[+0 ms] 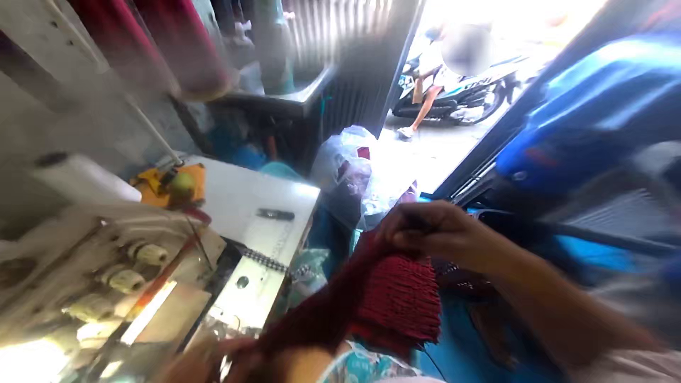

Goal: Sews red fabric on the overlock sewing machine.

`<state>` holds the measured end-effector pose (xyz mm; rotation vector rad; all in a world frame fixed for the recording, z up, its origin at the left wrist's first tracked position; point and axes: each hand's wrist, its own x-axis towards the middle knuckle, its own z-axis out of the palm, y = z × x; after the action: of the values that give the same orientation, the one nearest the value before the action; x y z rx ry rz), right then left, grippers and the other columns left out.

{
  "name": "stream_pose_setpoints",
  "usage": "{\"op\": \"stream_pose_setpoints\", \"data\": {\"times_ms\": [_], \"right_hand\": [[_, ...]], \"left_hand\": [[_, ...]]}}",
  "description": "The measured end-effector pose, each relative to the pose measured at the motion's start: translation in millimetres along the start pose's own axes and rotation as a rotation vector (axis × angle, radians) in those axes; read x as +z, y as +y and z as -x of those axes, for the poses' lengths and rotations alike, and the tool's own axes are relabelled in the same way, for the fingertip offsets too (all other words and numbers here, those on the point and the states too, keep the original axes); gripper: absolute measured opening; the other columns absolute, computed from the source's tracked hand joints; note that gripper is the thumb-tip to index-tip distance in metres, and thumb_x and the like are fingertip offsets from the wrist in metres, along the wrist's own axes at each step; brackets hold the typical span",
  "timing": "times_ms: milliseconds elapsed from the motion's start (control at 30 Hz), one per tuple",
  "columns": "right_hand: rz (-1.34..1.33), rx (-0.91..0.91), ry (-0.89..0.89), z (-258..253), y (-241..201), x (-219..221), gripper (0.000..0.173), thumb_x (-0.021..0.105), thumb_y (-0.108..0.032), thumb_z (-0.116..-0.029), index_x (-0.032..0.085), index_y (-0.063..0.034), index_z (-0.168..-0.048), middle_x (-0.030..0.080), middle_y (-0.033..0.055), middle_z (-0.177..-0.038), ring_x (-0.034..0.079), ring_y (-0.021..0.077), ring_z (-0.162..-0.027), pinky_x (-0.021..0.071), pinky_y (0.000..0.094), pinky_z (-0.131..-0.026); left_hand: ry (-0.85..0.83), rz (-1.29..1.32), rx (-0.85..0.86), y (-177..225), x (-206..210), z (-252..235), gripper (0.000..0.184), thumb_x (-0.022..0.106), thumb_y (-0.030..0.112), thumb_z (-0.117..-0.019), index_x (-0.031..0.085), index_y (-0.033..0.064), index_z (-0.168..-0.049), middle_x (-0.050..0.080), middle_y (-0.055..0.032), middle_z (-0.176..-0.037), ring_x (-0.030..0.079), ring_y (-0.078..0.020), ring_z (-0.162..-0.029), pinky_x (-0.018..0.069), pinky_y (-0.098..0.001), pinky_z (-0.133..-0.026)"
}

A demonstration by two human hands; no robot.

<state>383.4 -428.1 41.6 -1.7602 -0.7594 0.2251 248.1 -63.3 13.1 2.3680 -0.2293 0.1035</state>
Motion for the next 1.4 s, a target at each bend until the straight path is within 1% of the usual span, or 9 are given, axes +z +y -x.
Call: {"op": "stream_pose_setpoints", "data": {"times_ms": [100,300,433,533,833,933,1167,1300,1400], "right_hand": [[0.064,0.17,0.199,30.3,27.3,-35.6,0.013,0.06,-0.016,-0.1006,0.072,-0.0181,-0.103,0.075,-0.0085,-0.094,0.061,-0.0054,-0.062,0.0464,0.0108,-0.05],[0.163,0.361,0.358,101.8,65.1,-90.6,0.013,0.069,-0.016,-0.0892,0.074,-0.0215,-0.101,0.075,-0.0114,-0.093,0.058,-0.0042,-0.057,0.0474,0.0135,-0.049],[0.246,0.752,-0.006,155.6,109.0,-48.6,0.012,0.07,-0.003,-0.0873,0.071,0.001,-0.099,0.073,0.0041,-0.092,0.066,0.0086,-0.075,0.0566,0.0286,-0.068],[0.219,0.905,-0.249,199.9,173.3,12.0,0.01,0.072,-0.004,-0.0905,0.075,0.0005,-0.099,0.074,0.009,-0.095,0.07,0.0159,-0.087,0.0589,0.0381,-0.084],[0.586,0.754,-0.778,78.9,163.1,48.5,0.047,0.048,-0.043,-0.1082,0.058,-0.0131,-0.143,0.067,0.0188,-0.128,0.065,0.0407,-0.116,0.0474,0.0674,-0.097],[0.756,0.57,-0.963,24.6,162.9,90.2,0.045,0.036,-0.03,-0.1124,0.047,-0.0195,-0.155,0.058,0.0218,-0.141,0.06,0.0443,-0.123,0.0457,0.066,-0.098],[1.044,0.575,-1.287,-12.0,181.4,145.4,0.037,0.043,-0.026,-0.1088,0.066,-0.0035,-0.128,0.065,0.0277,-0.126,0.06,0.0501,-0.119,0.0455,0.0709,-0.093],[1.057,0.527,-1.222,-23.4,172.6,147.3,0.045,0.058,-0.037,-0.1036,0.062,-0.0096,-0.139,0.062,0.0246,-0.136,0.06,0.0488,-0.122,0.0452,0.0721,-0.096],[0.756,0.155,-1.035,-49.0,126.9,153.8,0.037,0.069,-0.031,-0.0969,0.071,-0.0096,-0.127,0.074,0.0212,-0.106,0.071,0.0448,-0.095,0.0524,0.0703,-0.081]], "left_hand": [[0.16,-0.223,0.262,-5.3,64.2,-56.0,0.028,0.054,0.024,-0.1031,0.078,0.01,-0.108,0.075,-0.0113,-0.087,0.072,-0.0272,-0.078,0.0577,-0.043,-0.07],[0.314,-0.16,0.429,2.7,182.7,-126.4,0.022,0.068,0.008,-0.093,0.08,0.0063,-0.111,0.073,-0.0133,-0.085,0.068,-0.0319,-0.078,0.056,-0.0421,-0.069],[-0.094,-0.098,0.265,-29.9,261.5,-94.5,0.023,0.058,0.007,-0.099,0.078,0.0023,-0.109,0.074,-0.0193,-0.098,0.07,-0.0398,-0.095,0.0577,-0.0509,-0.082],[-0.495,-0.057,-0.02,-53.6,291.7,-60.5,0.032,0.049,0.016,-0.1067,0.073,0.0004,-0.12,0.071,-0.0231,-0.117,0.062,-0.0432,-0.119,0.0479,-0.0546,-0.102],[-0.417,0.074,-0.282,-79.1,274.6,-23.1,0.035,0.048,0.024,-0.1079,0.072,0.0036,-0.123,0.072,-0.0175,-0.12,0.064,-0.0351,-0.12,0.0448,-0.0464,-0.107],[-0.361,0.087,-0.28,-79.6,272.1,-18.9,0.033,0.05,0.021,-0.1069,0.073,0.0024,-0.12,0.073,-0.0182,-0.117,0.066,-0.0356,-0.117,0.0461,-0.0477,-0.106],[-0.383,0.091,-0.274,-76.5,271.2,-19.2,0.032,0.048,0.018,-0.1072,0.071,0.0013,-0.122,0.07,-0.0185,-0.122,0.062,-0.0352,-0.122,0.0449,-0.0468,-0.108],[-0.248,0.094,-0.31,-63.6,240.4,-4.5,0.05,0.067,0.018,-0.097,0.056,0.0079,-0.145,0.064,-0.0182,-0.135,0.057,-0.0395,-0.128,0.0443,-0.0573,-0.106],[-0.069,0.26,-0.328,-51.7,183.0,36.3,0.049,0.069,0.024,-0.0972,0.059,0.0017,-0.139,0.067,-0.0199,-0.127,0.062,-0.0382,-0.12,0.0465,-0.0562,-0.101]]}}
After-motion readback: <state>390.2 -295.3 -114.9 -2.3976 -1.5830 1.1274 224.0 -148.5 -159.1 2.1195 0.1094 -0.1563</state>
